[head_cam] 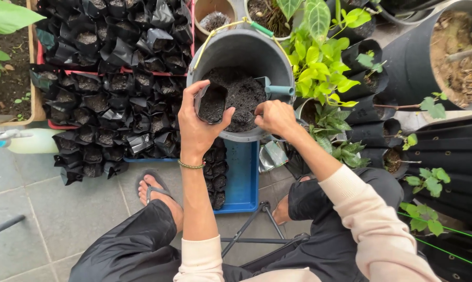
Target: The person scoops soil from a bucket using a small trowel and fills black plastic seedling bags held in the left hand. The filled bags are placed into a blue tray. The person repeats this process for multiple bags.
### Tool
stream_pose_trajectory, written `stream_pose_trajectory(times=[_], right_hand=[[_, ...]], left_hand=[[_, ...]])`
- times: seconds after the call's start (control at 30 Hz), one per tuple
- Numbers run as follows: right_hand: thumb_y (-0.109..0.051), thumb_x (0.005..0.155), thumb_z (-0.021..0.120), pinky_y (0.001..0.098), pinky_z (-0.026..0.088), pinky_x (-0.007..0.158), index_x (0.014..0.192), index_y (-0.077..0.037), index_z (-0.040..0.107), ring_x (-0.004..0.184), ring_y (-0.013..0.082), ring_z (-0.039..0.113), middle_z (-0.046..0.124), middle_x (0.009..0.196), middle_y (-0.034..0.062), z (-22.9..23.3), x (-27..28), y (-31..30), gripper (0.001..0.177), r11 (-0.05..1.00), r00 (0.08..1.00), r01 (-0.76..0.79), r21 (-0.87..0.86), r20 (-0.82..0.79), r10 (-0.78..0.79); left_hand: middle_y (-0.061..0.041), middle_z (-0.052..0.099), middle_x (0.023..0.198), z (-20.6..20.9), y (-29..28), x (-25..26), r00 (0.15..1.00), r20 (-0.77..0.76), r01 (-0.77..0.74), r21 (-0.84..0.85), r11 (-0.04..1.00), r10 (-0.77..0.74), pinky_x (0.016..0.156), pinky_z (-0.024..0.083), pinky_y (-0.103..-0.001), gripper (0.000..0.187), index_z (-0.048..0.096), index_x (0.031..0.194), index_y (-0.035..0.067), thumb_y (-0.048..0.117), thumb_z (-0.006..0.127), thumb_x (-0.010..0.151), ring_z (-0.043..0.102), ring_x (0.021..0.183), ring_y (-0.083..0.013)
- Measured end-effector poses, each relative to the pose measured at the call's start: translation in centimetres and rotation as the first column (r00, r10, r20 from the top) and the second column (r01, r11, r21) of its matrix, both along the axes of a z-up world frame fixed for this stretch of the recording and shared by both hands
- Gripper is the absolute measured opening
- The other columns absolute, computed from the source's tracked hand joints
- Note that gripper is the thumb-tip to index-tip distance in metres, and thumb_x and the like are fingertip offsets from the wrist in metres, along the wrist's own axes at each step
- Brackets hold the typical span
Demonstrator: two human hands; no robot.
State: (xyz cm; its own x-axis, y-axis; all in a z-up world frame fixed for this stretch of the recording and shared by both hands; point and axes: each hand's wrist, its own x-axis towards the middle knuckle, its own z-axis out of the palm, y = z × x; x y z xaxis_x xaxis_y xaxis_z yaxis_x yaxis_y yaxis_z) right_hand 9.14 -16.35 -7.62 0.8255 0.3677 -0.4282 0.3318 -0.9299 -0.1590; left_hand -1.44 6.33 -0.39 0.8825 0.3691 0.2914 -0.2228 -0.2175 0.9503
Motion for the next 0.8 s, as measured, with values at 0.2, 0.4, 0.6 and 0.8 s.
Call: stream_pose_trajectory(times=[0.2,0.4,0.6,0.8], right_hand=[[-0.030,0.090,0.062,0.0578,0.057,0.089,0.109,-0.022,0.079,0.102,0.0439,0.071,0.077,0.104,0.0162,7.3,-0.1,-1.9,0.027,0.992,0.999,0.021,0.127,0.045,-0.027],[-0.032,0.088,0.065,0.0559,0.057,0.088,0.104,-0.028,0.080,0.100,0.0402,0.072,0.077,0.097,0.0128,10.2,0.1,-3.3,0.023,0.980,0.988,0.058,0.191,0.130,-0.084],[-0.034,0.089,0.066,0.0545,0.058,0.086,0.105,-0.030,0.080,0.098,0.0385,0.072,0.076,0.093,0.0126,12.9,0.7,-3.4,0.022,0.968,0.980,0.065,0.241,0.170,-0.108],[-0.034,0.088,0.066,0.0496,0.059,0.080,0.102,-0.030,0.080,0.085,0.0312,0.072,0.071,0.076,0.0070,14.4,0.6,-4.2,0.020,0.962,0.975,0.027,0.271,0.204,-0.085]], left_hand=[[-0.018,0.059,0.130,-0.1,-0.7,0.1,1.000,-0.015,0.025,0.008,1.000,-0.025,0.108,0.042,-0.059,0.066,0.050,0.137,0.011,0.030,0.086,0.086,0.057,0.129,-0.0414],[-0.020,0.061,0.128,-1.1,-1.7,0.5,0.997,-0.062,0.053,-0.019,0.998,-0.054,0.105,0.045,-0.057,0.068,0.050,0.135,0.011,0.027,0.089,0.082,0.056,0.129,-0.0435],[-0.020,0.062,0.129,-1.6,-2.4,1.2,0.995,-0.087,0.054,-0.033,0.998,-0.057,0.103,0.048,-0.056,0.068,0.052,0.133,0.012,0.029,0.090,0.080,0.055,0.130,-0.0426],[-0.021,0.062,0.129,-3.6,-2.9,1.9,0.983,-0.167,0.072,-0.045,0.996,-0.078,0.058,0.061,-0.034,0.067,0.051,0.134,0.016,0.029,0.088,0.080,0.073,0.077,-0.0321]])
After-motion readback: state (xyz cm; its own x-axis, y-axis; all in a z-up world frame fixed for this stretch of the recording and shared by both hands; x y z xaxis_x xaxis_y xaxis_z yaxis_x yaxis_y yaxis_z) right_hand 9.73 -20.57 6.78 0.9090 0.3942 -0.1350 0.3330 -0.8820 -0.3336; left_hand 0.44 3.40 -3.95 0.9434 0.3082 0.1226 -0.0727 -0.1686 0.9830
